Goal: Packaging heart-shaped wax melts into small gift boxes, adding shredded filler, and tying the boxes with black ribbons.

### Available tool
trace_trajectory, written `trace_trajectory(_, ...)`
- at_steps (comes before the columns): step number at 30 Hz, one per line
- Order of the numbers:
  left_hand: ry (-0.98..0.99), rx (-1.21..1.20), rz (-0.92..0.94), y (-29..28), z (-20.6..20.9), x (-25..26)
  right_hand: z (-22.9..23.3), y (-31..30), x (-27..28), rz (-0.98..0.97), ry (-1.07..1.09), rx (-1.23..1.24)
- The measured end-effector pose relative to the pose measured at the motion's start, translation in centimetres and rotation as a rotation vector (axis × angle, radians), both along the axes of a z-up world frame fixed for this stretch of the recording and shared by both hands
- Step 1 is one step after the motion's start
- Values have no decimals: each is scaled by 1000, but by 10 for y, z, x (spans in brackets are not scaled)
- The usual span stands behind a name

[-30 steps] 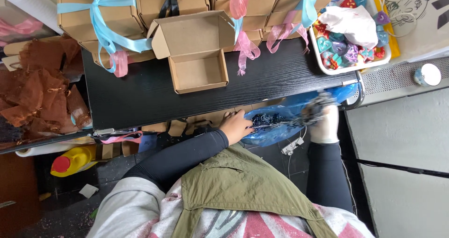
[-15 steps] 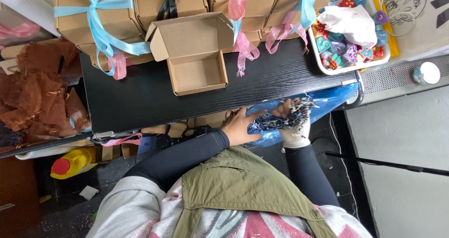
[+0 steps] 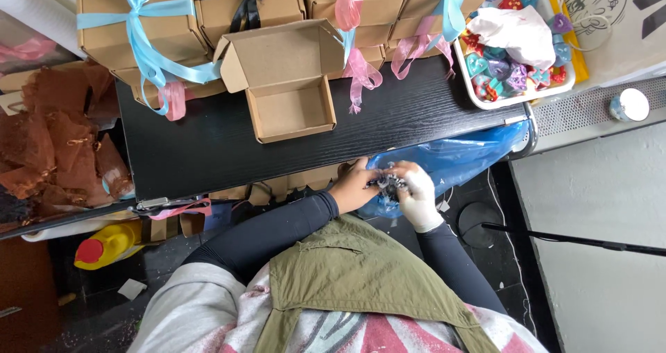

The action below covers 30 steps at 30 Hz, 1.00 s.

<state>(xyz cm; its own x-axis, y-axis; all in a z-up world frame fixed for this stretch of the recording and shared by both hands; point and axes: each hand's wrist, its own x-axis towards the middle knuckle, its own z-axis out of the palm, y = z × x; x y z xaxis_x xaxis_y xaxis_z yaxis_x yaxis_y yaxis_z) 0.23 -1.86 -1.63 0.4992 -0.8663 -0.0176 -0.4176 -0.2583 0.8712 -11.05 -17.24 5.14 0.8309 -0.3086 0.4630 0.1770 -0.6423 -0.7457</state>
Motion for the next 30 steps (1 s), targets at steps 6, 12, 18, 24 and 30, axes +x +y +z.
trace_trajectory(6,-141,35,0,2,4,-6,56,5,7,217,229,-481)
trace_trajectory(12,-101,124,25,14,41,-4,34,-54,-13,97,414,-812)
trace_trajectory(18,-221,125,44,17,23,-8,4,-111,-42,-364,556,-836)
trace_trajectory(24,-381,232,66,16,10,-8,28,-97,-45,-187,114,994)
trace_trajectory(30,-231,279,22,16,40,-3,56,-47,-25,466,-78,1675)
